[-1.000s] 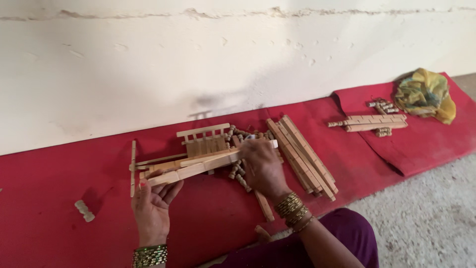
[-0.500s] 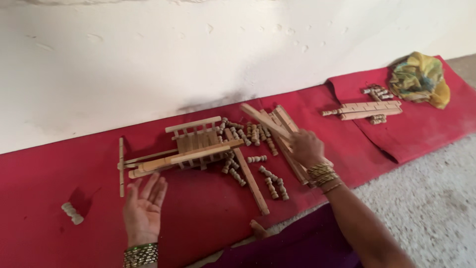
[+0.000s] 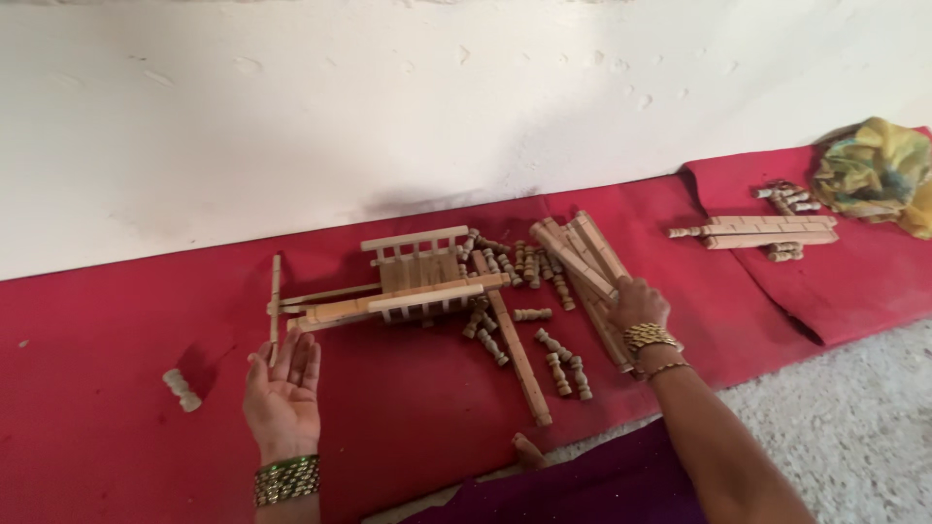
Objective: The person sits on the floor and wipes a long wooden toy part with a cloth, rotating it to clean different sections, with other wooden toy pieces and a small wooden toy structure laid out on a red mat nearby.
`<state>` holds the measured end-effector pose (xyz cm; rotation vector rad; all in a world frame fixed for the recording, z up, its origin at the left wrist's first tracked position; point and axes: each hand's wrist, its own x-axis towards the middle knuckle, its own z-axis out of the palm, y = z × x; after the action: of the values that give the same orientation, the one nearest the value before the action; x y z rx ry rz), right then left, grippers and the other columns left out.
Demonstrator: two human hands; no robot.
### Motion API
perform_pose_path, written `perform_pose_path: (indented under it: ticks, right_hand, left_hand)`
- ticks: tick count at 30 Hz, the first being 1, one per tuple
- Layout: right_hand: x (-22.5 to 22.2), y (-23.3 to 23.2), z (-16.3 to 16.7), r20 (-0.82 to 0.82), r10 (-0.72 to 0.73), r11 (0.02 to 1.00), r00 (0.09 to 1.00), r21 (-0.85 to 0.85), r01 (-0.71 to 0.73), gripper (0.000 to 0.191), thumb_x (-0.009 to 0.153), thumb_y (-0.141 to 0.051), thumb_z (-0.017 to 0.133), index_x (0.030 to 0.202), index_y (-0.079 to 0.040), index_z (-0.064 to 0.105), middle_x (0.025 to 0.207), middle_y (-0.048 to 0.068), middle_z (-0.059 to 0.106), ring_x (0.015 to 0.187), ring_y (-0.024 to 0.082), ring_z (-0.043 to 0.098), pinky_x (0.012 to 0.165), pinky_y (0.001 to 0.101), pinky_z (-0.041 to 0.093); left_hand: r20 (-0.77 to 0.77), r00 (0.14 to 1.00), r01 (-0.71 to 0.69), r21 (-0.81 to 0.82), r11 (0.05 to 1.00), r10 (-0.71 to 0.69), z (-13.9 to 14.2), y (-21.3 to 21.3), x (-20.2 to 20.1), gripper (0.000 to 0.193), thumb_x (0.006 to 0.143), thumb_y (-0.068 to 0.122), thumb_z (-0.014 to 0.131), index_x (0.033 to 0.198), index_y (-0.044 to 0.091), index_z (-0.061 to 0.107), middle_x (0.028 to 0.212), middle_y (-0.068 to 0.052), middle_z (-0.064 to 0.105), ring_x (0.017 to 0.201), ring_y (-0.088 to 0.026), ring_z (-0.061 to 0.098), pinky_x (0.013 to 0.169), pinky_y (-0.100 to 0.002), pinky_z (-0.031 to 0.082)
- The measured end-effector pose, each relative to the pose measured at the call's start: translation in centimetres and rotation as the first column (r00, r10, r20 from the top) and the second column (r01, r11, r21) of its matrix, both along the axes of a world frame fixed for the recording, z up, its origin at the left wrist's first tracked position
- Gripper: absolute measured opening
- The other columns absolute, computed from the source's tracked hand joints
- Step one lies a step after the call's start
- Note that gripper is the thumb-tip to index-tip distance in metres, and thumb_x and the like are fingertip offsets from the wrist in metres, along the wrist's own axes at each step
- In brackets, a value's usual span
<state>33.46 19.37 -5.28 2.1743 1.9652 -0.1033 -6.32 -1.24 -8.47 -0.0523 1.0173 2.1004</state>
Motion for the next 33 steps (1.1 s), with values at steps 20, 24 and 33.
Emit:
perform_pose_path:
  ticks: [20,24,33]
  right_hand:
    - [-4.6,0.8,0.5,-0.453,0.387,0.869,0.803,0.471,-0.153,0.01,0.091,-0.017,0.065,0.097,-0.012,0.072,0.103,0.006,0.068,0.083,0.017,0.067,0.07,0.0315,0.06]
    - [-13.0,0.7,0.5,-0.628,0.594,0.803,0.503,0.498,-0.327,0.013,0.086,-0.013,0.068,0.098,-0.011,0.072,0.098,0.005,0.069,0.08,0.014,0.067,0.068,0.0276,0.061]
    - [-30.2,-1.5,1.5,-0.562,0.698,0.659,0.445,0.26,-0.706,0.02,0.092,-0.021,0.064,0.107,-0.009,0.068,0.105,0.01,0.066,0.092,0.023,0.065,0.082,0.0391,0.057]
  left_hand:
    - [0.018,0.999,-0.043,-0.007,0.999,0.043,-0.2,0.3,0.3,0.028,0.105,0.024,0.036,0.117,0.002,0.048,0.111,-0.021,0.066,0.104,-0.029,0.067,0.093,-0.041,0.058]
    - [0.006,1.0,-0.028,-0.07,0.997,0.028,-0.4,0.9,1.0,0.031,0.103,0.024,0.037,0.123,0.002,0.046,0.112,-0.022,0.066,0.102,-0.03,0.067,0.089,-0.04,0.059]
    - [-0.008,0.985,-0.174,-0.097,0.98,0.174,-0.2,1.1,0.0,0.044,0.1,0.023,0.036,0.138,-0.001,0.033,0.122,-0.024,0.061,0.105,-0.031,0.066,0.09,-0.039,0.059]
